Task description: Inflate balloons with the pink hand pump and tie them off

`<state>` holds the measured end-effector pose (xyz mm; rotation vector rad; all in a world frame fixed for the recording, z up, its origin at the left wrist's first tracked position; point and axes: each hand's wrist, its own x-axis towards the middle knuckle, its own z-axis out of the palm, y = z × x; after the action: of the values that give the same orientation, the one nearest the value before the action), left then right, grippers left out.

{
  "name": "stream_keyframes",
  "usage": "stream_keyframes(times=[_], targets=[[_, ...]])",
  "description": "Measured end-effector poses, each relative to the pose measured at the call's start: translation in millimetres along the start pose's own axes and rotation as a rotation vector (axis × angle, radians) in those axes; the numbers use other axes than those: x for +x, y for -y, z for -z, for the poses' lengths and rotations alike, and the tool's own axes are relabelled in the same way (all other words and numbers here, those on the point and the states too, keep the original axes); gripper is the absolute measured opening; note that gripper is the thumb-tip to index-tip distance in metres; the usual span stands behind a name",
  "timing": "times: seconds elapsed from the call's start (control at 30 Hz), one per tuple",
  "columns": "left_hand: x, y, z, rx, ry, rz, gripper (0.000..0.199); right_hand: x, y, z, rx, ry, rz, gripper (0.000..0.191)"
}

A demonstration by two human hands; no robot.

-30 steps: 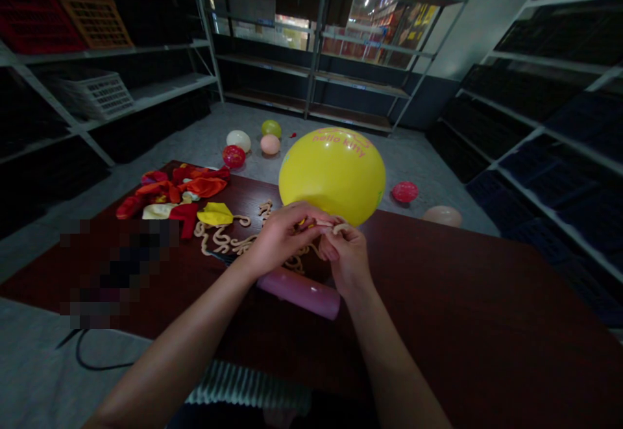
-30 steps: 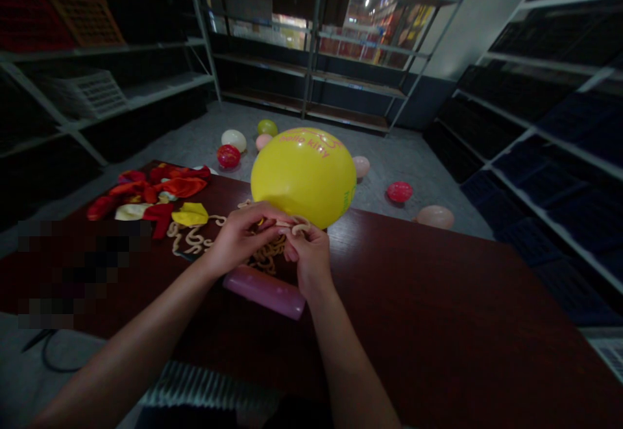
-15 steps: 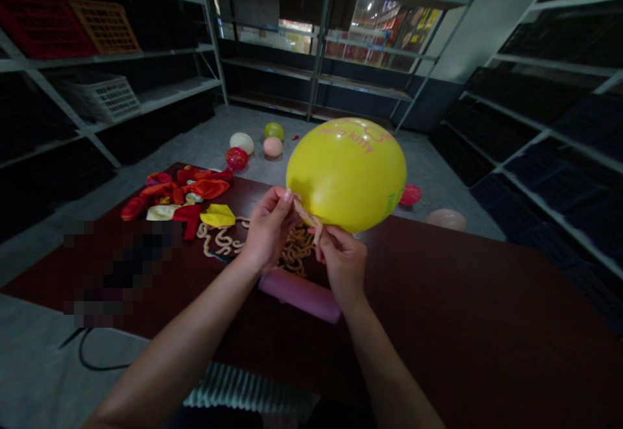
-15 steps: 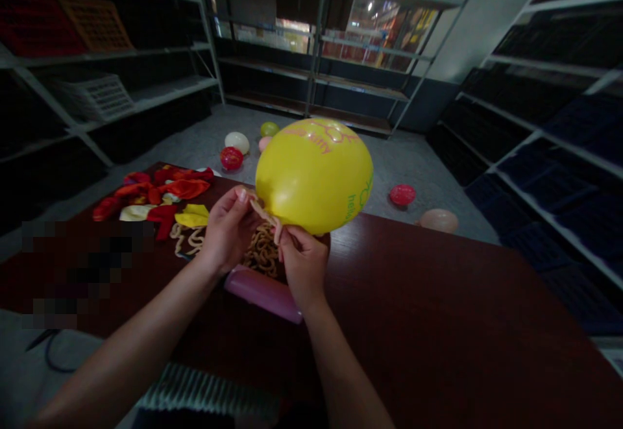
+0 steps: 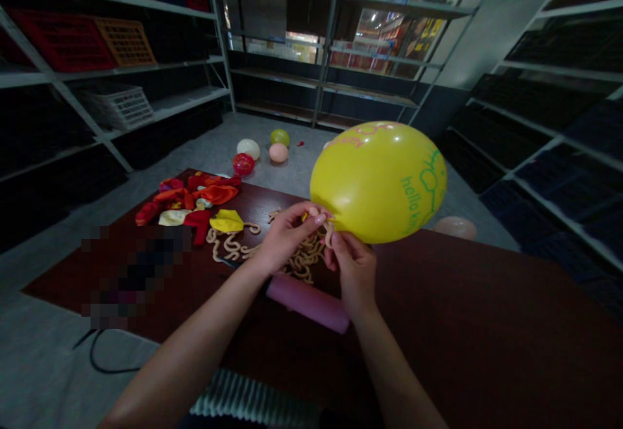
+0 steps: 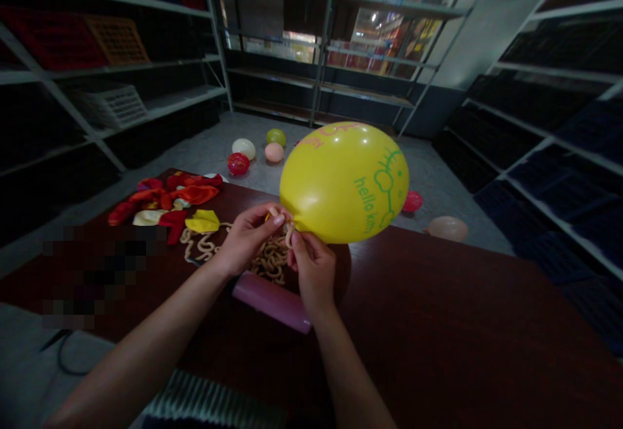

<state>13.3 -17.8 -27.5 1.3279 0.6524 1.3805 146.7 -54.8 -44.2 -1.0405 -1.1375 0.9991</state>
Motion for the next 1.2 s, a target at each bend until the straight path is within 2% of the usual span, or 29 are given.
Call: stream_keyframes(times=[0.13,0.4,0.63,0.73,0.87,1.0,1.2], targets=[[1,3,3.2,0.045,-0.048,-0.022,0.036,3,-5,3,0.016,0.015,-0.012,0.036],[5,3,1.7,-0.317,-0.210,0.102,0.038,10,-5,6,-0.069,0.025,-0.047,0.036],[8,3,5.7,-0.468,-0.275,0.165,0.036,11,-7,8,-0.115,0.077,-0.062,0.037],[9,4,7.2,-0.451,-0.264,0.157,0.037,12,-6,10,-0.152,0.094,-0.027,0.038],[9,5,4.6,-0.283,-0.176,0.097,0.040,13,-2,11,-0.152,0.080,-0.034,0.034],[9,9,3.3,-0.156,-0.096,0.106,0.040,13,-3,11,-0.135,0.117,-0.053,0.028],[10,8,9.5,-0.325,-0.217,0.092,0.034,17,-4,14,-0.199,0.115,-0.030,0.036]])
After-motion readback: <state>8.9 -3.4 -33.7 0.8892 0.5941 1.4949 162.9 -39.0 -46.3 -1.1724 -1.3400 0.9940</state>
